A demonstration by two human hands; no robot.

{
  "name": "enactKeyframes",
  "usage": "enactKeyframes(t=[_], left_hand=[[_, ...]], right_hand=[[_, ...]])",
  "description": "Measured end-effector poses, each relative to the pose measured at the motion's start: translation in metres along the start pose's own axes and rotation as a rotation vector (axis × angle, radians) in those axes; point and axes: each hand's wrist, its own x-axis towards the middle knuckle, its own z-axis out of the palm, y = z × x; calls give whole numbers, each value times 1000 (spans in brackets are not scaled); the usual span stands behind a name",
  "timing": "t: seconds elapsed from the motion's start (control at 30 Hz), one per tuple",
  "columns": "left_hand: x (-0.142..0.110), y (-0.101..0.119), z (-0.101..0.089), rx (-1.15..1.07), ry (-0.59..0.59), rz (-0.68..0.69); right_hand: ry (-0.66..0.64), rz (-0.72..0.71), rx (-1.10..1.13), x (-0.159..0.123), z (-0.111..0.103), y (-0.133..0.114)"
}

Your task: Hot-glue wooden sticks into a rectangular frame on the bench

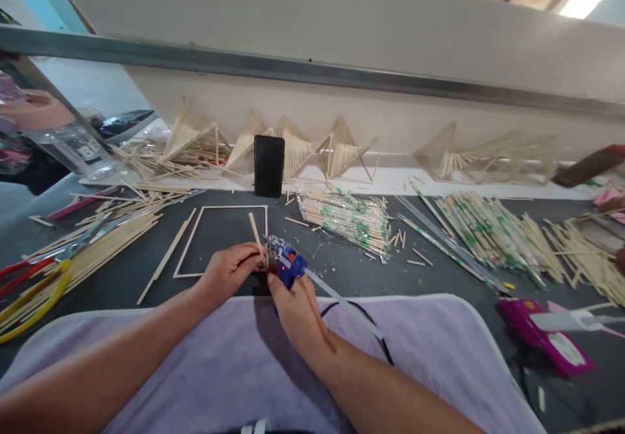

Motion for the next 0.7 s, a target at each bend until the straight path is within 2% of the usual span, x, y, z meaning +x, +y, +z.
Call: enactKeyframes(t=[0.17, 0.47, 0.7], left_hand=[[0, 0, 0, 2, 6, 26], [1, -2, 1, 14, 9, 44], [-1, -6, 1, -14, 3, 33]], right_hand=[[14, -11, 2, 0, -1, -3], [-13, -21, 24, 2, 1, 8], [24, -19, 17, 2, 1, 5]])
